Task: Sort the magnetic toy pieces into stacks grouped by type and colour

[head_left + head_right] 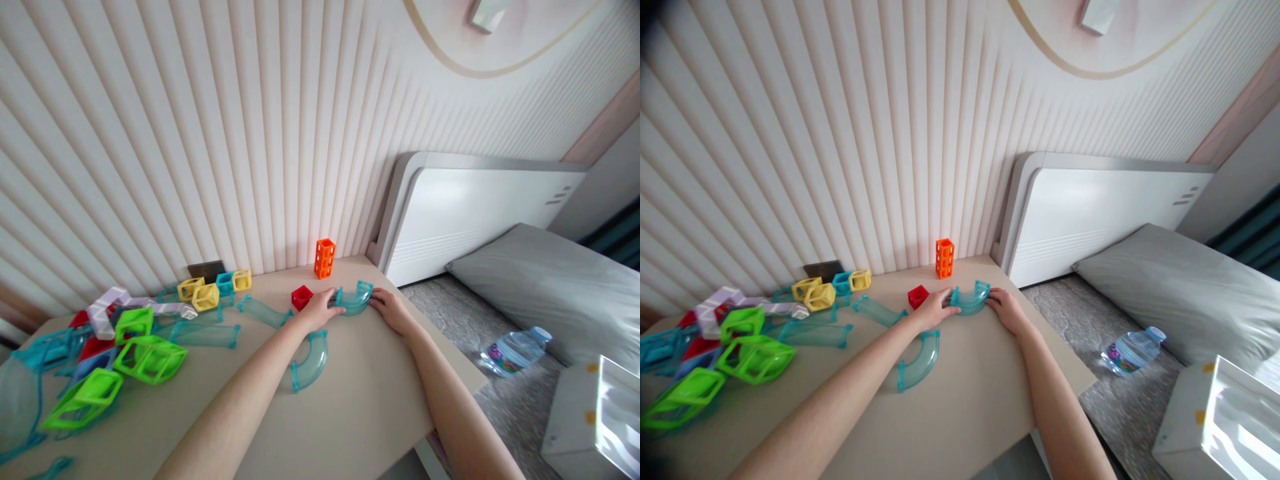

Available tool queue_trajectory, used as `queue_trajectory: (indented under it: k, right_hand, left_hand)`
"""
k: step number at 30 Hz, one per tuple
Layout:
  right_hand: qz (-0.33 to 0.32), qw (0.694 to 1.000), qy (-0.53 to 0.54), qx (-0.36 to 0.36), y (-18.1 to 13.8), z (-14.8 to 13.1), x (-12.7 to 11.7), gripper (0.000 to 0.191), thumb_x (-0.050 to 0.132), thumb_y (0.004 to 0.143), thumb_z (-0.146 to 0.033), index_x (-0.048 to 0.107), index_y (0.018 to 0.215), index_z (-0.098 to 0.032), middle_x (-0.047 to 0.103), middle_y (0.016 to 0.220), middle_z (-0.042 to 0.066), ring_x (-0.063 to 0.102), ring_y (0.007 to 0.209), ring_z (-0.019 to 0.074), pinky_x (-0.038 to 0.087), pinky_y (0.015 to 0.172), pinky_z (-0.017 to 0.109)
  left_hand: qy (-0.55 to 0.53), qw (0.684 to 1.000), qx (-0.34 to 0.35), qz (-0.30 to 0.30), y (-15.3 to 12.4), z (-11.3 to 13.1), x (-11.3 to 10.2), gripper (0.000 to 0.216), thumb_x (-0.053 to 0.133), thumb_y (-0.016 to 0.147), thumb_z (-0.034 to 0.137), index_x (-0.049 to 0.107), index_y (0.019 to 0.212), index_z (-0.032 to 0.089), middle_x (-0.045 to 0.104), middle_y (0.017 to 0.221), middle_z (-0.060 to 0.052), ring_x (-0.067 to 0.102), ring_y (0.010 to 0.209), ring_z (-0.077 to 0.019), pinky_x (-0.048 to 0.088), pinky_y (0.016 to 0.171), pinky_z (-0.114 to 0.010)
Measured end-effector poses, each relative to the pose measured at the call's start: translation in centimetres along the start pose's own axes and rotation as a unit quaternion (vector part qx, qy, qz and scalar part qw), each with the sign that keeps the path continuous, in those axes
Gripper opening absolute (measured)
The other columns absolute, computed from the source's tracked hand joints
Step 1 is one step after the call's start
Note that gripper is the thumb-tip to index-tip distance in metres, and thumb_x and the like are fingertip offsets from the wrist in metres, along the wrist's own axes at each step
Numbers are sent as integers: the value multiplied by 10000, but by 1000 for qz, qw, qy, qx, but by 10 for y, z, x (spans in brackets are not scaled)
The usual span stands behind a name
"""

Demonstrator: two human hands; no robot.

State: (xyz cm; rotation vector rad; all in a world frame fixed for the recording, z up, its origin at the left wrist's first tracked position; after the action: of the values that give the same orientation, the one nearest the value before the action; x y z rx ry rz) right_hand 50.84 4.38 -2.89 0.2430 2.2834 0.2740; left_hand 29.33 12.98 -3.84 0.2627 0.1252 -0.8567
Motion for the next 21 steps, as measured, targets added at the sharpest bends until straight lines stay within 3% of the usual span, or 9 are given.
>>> queue_trajectory:
  k: [7,17,21]
  right_hand:
    - [1,1000,-4,2,1,1,1,215,589,886,-358,777,918,-258,722,1109,73,654,1007,295,487,940,438]
    - [5,1000,-9,2,0,1,1,222,585,893,-363,772,961,-266,716,1134,67,649,1031,295,482,955,438]
    - [1,1000,-10,-2,0,2,1,226,582,895,-358,777,967,-269,717,1136,68,650,1034,298,481,954,439]
  left_hand:
    - [5,1000,-4,7,-1,5,-1,453,813,735,286,653,1149,193,741,1112,-92,698,1048,-265,528,969,-402]
    - [-1,999,-5,34,0,-11,-3,715,853,639,125,576,1293,206,642,1314,-148,625,1198,-293,472,1053,-464]
    - [-3,999,-1,33,0,-13,-3,696,807,666,68,565,1305,203,610,1359,-149,614,1219,-278,464,1070,-460]
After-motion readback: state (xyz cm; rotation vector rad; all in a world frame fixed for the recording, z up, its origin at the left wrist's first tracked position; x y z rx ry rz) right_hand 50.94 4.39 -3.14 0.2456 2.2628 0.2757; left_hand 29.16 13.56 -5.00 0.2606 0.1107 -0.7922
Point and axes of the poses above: each hand's wrist, its own y-axis towards the middle knuckle, its own x-axis out of the palm, z = x × y, the point moved 4 cm from there along y, towards the middle knuckle
